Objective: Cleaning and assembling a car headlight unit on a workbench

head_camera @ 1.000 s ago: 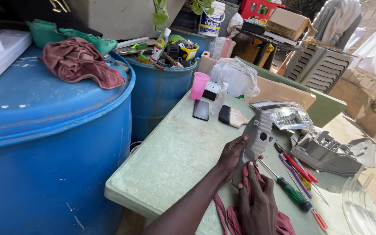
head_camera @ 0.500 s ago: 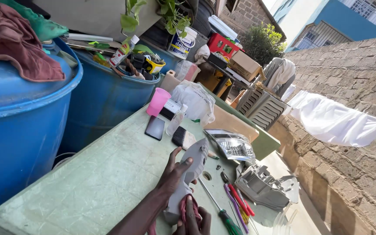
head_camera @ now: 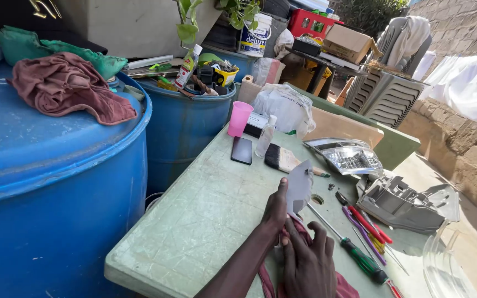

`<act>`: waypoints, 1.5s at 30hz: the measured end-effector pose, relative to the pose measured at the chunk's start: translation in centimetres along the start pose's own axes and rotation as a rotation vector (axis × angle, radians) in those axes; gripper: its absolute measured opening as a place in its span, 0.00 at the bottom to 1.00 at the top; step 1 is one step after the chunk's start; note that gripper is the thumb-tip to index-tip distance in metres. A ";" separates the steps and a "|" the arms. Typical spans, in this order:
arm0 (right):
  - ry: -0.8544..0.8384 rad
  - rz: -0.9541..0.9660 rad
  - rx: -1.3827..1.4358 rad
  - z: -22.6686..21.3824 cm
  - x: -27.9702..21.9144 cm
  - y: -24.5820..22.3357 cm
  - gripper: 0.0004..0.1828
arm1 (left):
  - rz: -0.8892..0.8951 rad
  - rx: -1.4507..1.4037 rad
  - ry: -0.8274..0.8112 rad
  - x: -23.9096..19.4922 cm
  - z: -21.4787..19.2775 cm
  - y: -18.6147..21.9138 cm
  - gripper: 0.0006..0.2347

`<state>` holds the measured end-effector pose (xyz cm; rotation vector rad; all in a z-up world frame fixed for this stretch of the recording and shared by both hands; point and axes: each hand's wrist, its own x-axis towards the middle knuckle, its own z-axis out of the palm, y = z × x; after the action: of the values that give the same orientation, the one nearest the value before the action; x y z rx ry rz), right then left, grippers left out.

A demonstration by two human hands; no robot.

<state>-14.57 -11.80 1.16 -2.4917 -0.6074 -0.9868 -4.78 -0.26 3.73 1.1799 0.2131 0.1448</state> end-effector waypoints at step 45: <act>-0.486 0.245 0.474 -5.1 4.6 1.0 0.28 | 0.019 0.297 -0.087 -2.6 0.4 -0.2 0.37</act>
<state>-13.81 -14.09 7.69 -2.2887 -0.5737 -0.1132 -7.21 -1.29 3.94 1.4810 0.1501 0.0792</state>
